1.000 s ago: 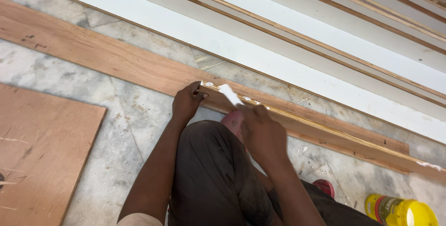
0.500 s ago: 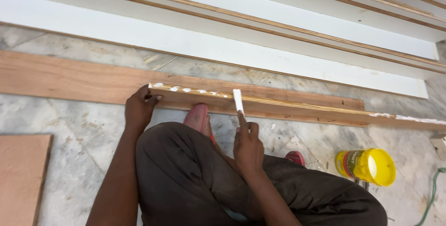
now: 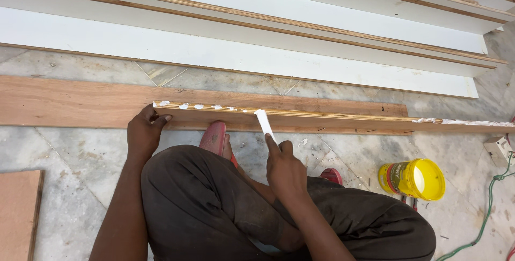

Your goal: The person applies a white adhesive to the edge of a long wooden strip using a small white spatula. They repeatedly dip the spatula into a yellow bucket to gather more adhesive and spread it along the wood. Finally, they place the glued strip onto a larger wooden board.

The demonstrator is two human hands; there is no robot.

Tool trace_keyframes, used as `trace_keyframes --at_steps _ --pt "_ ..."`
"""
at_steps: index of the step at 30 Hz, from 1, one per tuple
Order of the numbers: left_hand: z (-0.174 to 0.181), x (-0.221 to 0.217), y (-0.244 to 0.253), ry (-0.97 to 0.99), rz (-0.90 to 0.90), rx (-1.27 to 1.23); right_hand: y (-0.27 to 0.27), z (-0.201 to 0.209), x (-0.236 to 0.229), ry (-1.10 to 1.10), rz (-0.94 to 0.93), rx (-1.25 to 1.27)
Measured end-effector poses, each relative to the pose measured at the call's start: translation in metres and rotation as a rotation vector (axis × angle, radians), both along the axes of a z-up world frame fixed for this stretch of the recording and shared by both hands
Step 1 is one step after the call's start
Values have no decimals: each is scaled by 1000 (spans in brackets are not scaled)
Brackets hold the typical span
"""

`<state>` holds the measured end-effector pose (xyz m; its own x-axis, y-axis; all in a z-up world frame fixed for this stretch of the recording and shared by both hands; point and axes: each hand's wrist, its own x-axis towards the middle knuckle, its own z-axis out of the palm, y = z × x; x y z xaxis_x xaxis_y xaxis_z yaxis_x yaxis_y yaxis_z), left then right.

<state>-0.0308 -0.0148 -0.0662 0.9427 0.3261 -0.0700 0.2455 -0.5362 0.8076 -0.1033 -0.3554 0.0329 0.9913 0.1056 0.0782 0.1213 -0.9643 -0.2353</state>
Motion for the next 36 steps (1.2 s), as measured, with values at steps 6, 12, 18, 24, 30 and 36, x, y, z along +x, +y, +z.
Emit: trace_keyframes --at_steps 6,12,18,24,30,36 --pt "-2 0 0 -47 9 -4 -15 7 6 -34 -37 -8" --pt "-3 1 0 -53 -2 -40 -28 8 8 9 -109 -11" --pt "3 3 -1 -32 -4 -10 -35 1 1 14 -93 -5" --pt "0 1 -1 -12 6 -22 -29 7 -11 316 -264 921" --pt "-2 0 2 -32 -4 -6 -4 1 -15 515 -447 1455" --pt "3 0 -1 -50 -5 -19 17 0 -10 535 -496 1562"
